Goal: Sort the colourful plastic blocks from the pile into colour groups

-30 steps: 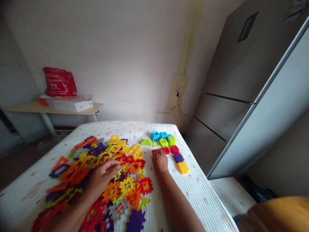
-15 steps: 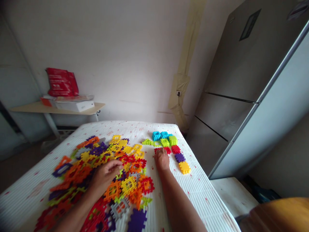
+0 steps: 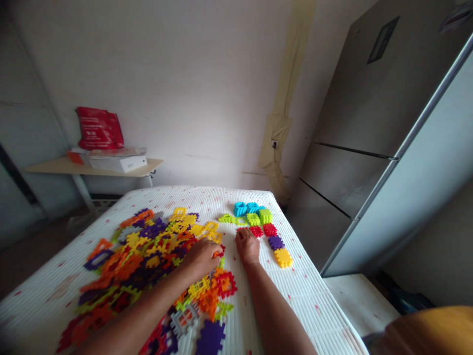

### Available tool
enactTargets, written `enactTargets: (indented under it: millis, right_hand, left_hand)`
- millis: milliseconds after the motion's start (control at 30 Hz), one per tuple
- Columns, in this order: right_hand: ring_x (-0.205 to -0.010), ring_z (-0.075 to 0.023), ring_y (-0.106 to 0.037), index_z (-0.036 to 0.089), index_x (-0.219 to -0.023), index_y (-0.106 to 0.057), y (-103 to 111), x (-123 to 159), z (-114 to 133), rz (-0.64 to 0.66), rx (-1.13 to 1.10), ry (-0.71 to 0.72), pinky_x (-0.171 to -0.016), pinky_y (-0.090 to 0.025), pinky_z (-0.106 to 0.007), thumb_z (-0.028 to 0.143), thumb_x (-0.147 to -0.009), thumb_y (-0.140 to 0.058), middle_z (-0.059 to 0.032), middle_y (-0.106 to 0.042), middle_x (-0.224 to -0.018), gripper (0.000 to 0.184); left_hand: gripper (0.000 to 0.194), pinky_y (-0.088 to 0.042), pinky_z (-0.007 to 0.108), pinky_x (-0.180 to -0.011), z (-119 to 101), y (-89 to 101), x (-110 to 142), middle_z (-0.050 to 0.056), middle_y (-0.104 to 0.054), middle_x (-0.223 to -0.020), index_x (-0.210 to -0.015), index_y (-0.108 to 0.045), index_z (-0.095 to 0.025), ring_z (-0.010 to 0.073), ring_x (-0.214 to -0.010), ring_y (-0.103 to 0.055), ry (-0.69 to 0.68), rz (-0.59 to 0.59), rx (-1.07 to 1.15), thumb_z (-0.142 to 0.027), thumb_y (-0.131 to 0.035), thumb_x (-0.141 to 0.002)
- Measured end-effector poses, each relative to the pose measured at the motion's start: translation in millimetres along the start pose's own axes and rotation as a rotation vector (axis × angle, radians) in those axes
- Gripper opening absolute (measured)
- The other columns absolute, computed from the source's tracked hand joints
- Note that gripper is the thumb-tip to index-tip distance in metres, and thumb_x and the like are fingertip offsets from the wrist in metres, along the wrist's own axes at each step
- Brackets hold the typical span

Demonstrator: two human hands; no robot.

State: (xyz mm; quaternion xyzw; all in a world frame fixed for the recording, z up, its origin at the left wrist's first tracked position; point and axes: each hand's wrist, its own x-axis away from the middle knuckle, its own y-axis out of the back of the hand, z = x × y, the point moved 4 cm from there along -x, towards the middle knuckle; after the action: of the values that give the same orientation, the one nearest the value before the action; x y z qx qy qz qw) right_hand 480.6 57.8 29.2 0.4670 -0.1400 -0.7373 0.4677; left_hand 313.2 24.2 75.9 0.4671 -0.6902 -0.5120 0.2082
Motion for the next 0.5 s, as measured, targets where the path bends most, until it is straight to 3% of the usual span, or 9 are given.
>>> enactTargets:
  millis: [100, 200, 500]
  right_hand:
    - [-0.068, -0.0157, -0.057, 0.018, -0.073, -0.063, 5, -2, -6, -0.091, -0.081, 0.013, -0.063, -0.04, -0.024, 0.026, -0.082, -0.044, -0.0042, -0.064, -0.071, 0.023]
    - [-0.068, -0.0166, -0.058, 0.017, -0.073, -0.063, 9, -2, -8, -0.146, -0.126, 0.006, -0.064, -0.041, -0.025, 0.028, -0.082, -0.044, -0.0056, -0.065, -0.072, 0.024]
    - [-0.067, -0.0149, -0.056, 0.017, -0.073, -0.062, 9, -1, -1, -0.096, -0.1, 0.039, -0.062, -0.039, -0.023, 0.027, -0.083, -0.043, -0.0044, -0.063, -0.071, 0.023]
  left_hand:
    - [0.027, -0.044, 0.045, -0.089, -4, -14.1, -10, 0.007, -0.064, -0.096, -0.1, -0.061, -0.015, 0.0206, -0.096, -0.058, 0.009, 0.049, -0.152, -0.036, -0.055, -0.083]
    - [0.026, -0.041, 0.047, -0.094, -6, -21.7, -14, 0.007, -0.061, -0.106, -0.101, -0.06, -0.016, 0.0212, -0.104, -0.055, 0.014, 0.081, -0.267, -0.035, -0.054, -0.084]
    - [0.022, -0.039, 0.048, -0.095, -4, -11.8, -7, 0.007, -0.063, -0.102, -0.091, -0.062, -0.014, 0.0213, -0.105, -0.055, 0.04, 0.15, -0.426, -0.034, -0.056, -0.083]
